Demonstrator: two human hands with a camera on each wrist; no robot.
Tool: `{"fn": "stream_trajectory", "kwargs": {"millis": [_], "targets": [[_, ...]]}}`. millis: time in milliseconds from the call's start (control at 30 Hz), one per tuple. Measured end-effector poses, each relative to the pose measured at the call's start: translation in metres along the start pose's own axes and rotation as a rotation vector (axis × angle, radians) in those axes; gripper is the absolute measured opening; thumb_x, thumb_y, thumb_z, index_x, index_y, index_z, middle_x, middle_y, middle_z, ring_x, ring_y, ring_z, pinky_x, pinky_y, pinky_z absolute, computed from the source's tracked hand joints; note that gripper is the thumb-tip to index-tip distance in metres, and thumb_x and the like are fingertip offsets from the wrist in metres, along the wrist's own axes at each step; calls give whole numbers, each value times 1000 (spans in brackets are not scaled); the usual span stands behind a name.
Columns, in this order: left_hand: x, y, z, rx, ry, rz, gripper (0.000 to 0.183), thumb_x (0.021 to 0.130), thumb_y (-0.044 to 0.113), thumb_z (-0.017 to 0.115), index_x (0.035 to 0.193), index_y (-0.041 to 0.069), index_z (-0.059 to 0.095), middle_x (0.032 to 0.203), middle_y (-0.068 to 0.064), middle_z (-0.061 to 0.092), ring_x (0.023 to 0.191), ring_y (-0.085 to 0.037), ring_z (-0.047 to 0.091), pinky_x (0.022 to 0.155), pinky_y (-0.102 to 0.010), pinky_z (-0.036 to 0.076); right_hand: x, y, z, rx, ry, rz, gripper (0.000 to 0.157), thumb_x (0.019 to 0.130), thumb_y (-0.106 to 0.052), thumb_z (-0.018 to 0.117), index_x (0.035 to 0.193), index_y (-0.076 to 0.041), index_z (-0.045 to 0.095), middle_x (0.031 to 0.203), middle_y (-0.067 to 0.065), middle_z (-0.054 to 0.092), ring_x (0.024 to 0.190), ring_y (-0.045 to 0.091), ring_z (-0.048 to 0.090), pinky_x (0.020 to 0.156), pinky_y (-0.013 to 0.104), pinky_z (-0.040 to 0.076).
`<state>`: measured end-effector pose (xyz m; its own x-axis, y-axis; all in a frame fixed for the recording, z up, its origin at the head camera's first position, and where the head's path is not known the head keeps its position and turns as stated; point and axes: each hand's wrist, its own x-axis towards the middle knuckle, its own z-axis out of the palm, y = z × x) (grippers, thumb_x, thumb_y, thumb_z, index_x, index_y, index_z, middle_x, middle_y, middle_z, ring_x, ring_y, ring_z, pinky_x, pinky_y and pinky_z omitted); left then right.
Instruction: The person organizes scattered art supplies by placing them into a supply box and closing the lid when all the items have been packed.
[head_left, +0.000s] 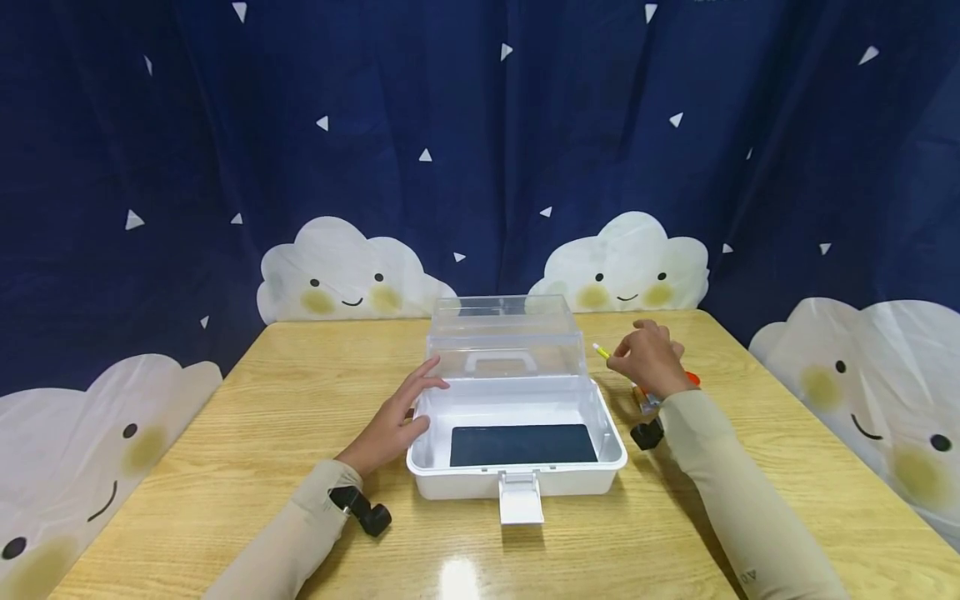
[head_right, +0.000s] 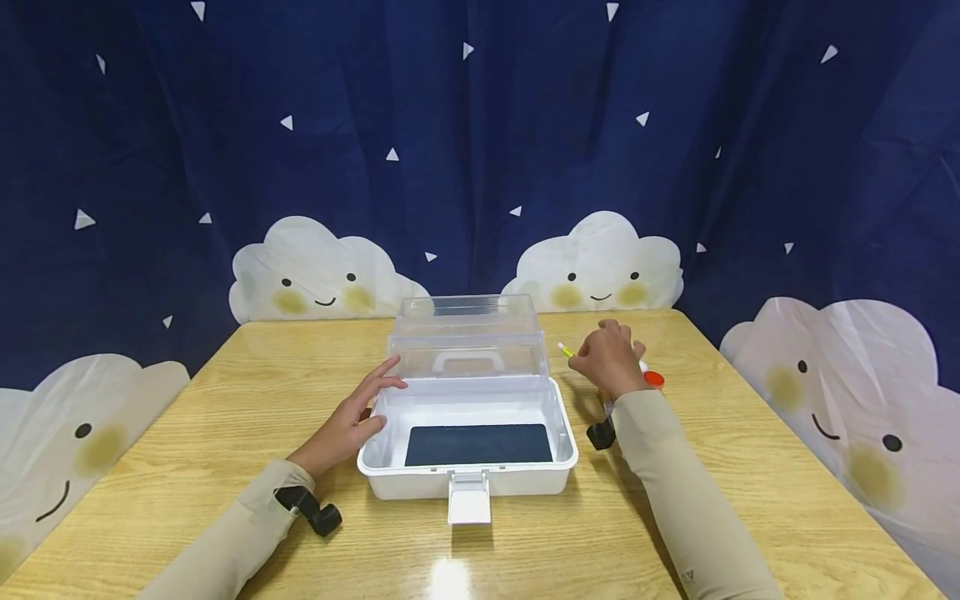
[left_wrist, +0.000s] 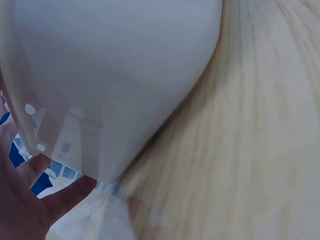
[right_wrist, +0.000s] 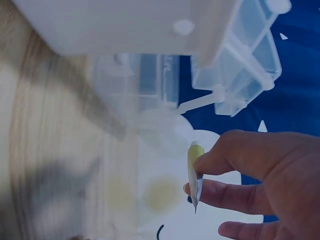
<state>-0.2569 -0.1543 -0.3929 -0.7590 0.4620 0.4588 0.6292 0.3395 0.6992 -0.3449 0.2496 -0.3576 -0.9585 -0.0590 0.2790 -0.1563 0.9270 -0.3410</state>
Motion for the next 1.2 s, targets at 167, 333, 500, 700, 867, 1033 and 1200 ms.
{"fn": "stream_trajectory", "kwargs": {"millis": [167, 333, 500, 700, 867, 1033, 1200], "targets": [[0, 0, 0, 4, 2, 3, 48, 84, -14, 48, 129, 2, 50, 159, -14, 17, 142, -37, 24, 82, -47, 44, 0, -4, -7, 3, 37, -17, 17, 76, -19, 67, 76, -4, 75, 139, 30, 40, 128, 51, 29, 84, 68, 26], [0, 0, 0, 2, 3, -3, 48, 84, -14, 48, 129, 2, 50, 159, -13, 17, 142, -36, 24, 83, -48, 44, -2, -10, -14, 4, 69, -39, 17, 76, -19, 66, 77, -4, 75, 139, 30, 41, 128, 51, 30, 84, 69, 27], [0, 0, -1, 4, 0, -2, 48, 84, -13, 48, 129, 3, 50, 159, -13, 17, 142, -37, 23, 83, -47, 45, -5, -16, -18, 9, 99, -58, 19, 76, -18, 67, 80, -2, 75, 139, 30, 42, 127, 51, 31, 85, 69, 27], [1, 0, -1, 3, -3, 3, 48, 84, -13, 48, 129, 2, 50, 159, -14, 17, 142, -36, 24, 80, -44, 45, -8, -22, -23, 23, 137, -85, 18, 76, -17, 67, 79, -1, 75, 138, 29, 43, 129, 50, 30, 85, 70, 26], [1, 0, -1, 10, -3, 2, 48, 84, -13, 48, 129, 2, 50, 159, -13, 17, 141, -37, 25, 78, -40, 46, -10, -28, -27, 23, 165, -104, 17, 77, -18, 68, 80, -2, 75, 140, 27, 43, 129, 49, 32, 86, 69, 26], [1, -1, -1, 9, 0, 0, 48, 84, -14, 48, 129, 3, 50, 159, -13, 17, 142, -36, 24, 80, -43, 45, -12, -33, -30, 44, 180, -130, 17, 76, -18, 68, 79, -3, 75, 140, 25, 44, 130, 48, 32, 87, 69, 26], [1, -1, -1, 11, 2, 8, 49, 83, -14, 48, 129, 3, 50, 159, -14, 17, 142, -38, 23, 80, -44, 44, -14, -39, -33, 61, 188, -151, 16, 76, -19, 68, 79, -4, 75, 140, 24, 45, 130, 47, 33, 87, 68, 27]]}}
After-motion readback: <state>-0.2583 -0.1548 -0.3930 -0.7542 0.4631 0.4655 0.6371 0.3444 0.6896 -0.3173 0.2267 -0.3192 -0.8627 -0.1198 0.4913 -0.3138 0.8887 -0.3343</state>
